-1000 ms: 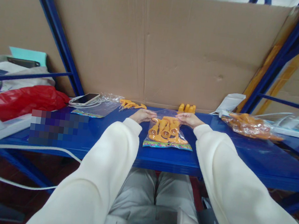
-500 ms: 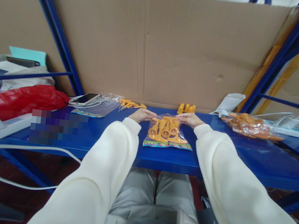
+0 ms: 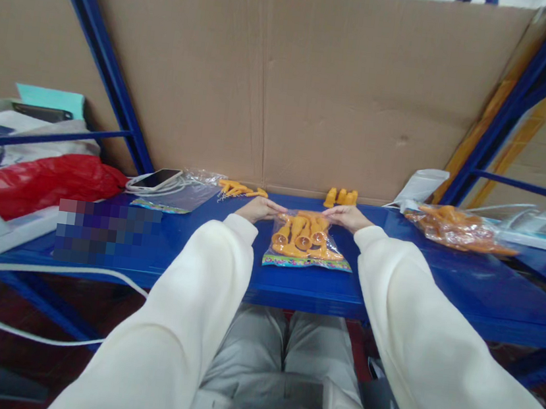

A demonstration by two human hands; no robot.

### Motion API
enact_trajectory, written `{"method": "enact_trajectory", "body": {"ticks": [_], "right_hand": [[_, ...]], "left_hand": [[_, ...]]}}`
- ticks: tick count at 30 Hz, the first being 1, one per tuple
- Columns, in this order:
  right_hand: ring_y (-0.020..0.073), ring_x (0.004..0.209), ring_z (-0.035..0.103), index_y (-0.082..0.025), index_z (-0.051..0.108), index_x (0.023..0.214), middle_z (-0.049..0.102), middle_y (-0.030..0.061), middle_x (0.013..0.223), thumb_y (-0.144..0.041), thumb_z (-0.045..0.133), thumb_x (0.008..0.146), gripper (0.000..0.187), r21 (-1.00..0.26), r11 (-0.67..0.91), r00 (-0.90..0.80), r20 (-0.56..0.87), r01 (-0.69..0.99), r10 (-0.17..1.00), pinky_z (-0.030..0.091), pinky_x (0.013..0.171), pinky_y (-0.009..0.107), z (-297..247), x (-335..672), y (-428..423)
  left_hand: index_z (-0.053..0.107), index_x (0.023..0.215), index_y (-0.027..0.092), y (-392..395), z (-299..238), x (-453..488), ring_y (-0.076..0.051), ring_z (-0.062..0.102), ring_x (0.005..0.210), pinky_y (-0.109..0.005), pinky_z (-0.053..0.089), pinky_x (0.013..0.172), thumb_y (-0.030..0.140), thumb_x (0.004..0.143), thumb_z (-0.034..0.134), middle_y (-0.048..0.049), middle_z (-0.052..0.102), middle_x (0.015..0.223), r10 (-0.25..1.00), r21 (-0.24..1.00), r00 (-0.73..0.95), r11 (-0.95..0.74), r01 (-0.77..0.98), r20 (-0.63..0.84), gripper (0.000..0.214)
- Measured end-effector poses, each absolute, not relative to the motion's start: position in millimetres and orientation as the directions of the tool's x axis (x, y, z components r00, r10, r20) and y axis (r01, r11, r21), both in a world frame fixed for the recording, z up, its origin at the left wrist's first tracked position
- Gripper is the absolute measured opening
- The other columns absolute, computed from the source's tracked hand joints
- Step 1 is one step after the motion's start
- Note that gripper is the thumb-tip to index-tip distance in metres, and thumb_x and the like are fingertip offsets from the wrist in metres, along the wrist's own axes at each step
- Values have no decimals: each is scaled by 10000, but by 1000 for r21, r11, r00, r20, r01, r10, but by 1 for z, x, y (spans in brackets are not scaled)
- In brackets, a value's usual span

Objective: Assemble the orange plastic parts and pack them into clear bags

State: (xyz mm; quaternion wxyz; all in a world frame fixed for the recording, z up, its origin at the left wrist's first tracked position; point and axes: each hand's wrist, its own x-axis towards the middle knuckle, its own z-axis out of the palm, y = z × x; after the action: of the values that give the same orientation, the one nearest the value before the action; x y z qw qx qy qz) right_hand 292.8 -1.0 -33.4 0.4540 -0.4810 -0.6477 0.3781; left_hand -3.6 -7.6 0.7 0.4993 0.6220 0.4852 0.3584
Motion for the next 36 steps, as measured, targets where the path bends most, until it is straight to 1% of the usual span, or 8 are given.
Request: {"method": "enact_trajectory", "body": {"ticks": [6,14,16,19,22,26,30,36], "right_hand": [[369,1030,762,-179,783,854,798,155,960,-467,777,834,289,-844,391,-208,335,367,919,613,972,578,-42,301,11],[376,1027,759,-170,761,815,793,177,994,-450,739,862,285,-830,386,-161,351,402,922,616,947,595,-43,301,15],[371,990,767,-172,761,822,795,170,973,-467,729,867,300,-821,398,-165,363,409,917,622,926,603,-44,302,17],[372,947,773,-165,769,855,793,172,956,-481,700,887,325,-805,390,-161,356,447,920,630,890,619,-44,303,18],[370,935,774,-157,775,872,791,178,959,-462,679,904,322,-797,373,-150,345,475,927,636,875,615,-44,303,19],[354,920,777,-175,781,880,795,158,934,-455,681,903,298,-788,409,-172,372,460,912,650,860,589,-46,305,20],[356,939,776,-189,780,860,798,145,917,-450,692,890,277,-793,428,-173,393,432,903,651,869,582,-47,304,21],[361,949,776,-189,747,769,798,149,917,-392,711,875,231,-807,401,-142,379,434,915,634,912,599,-43,302,17]], "left_hand": [[837,929,159,-5,0,-3,-202,757,1052,-357,530,1098,-3,702,816,-92,809,1091,935,965,353,-56,255,-39,280],[814,910,112,-6,0,-4,-171,769,950,-328,586,1003,-64,790,672,-87,816,945,954,970,299,-48,237,-26,256],[792,993,79,-8,0,-5,-175,776,874,-315,614,933,-46,781,720,-94,805,888,955,981,297,-36,190,-22,256],[702,1237,78,-12,1,-5,-171,768,777,-282,635,792,-25,747,793,-74,785,851,954,990,300,-34,135,-8,510],[578,1398,92,-14,4,-4,-162,749,754,-229,600,680,-25,768,784,-52,764,801,962,983,266,9,184,-59,673],[623,1305,102,-12,8,-3,-153,719,723,-201,535,601,24,766,816,-27,734,727,958,948,242,71,309,-151,578],[692,1142,110,-10,11,-5,-154,693,672,-215,483,567,120,671,922,-34,727,700,935,919,287,86,386,-208,524],[661,1196,139,-20,18,0,-128,646,614,-206,442,537,81,718,882,-7,706,675,944,904,223,138,404,-243,531]]}}
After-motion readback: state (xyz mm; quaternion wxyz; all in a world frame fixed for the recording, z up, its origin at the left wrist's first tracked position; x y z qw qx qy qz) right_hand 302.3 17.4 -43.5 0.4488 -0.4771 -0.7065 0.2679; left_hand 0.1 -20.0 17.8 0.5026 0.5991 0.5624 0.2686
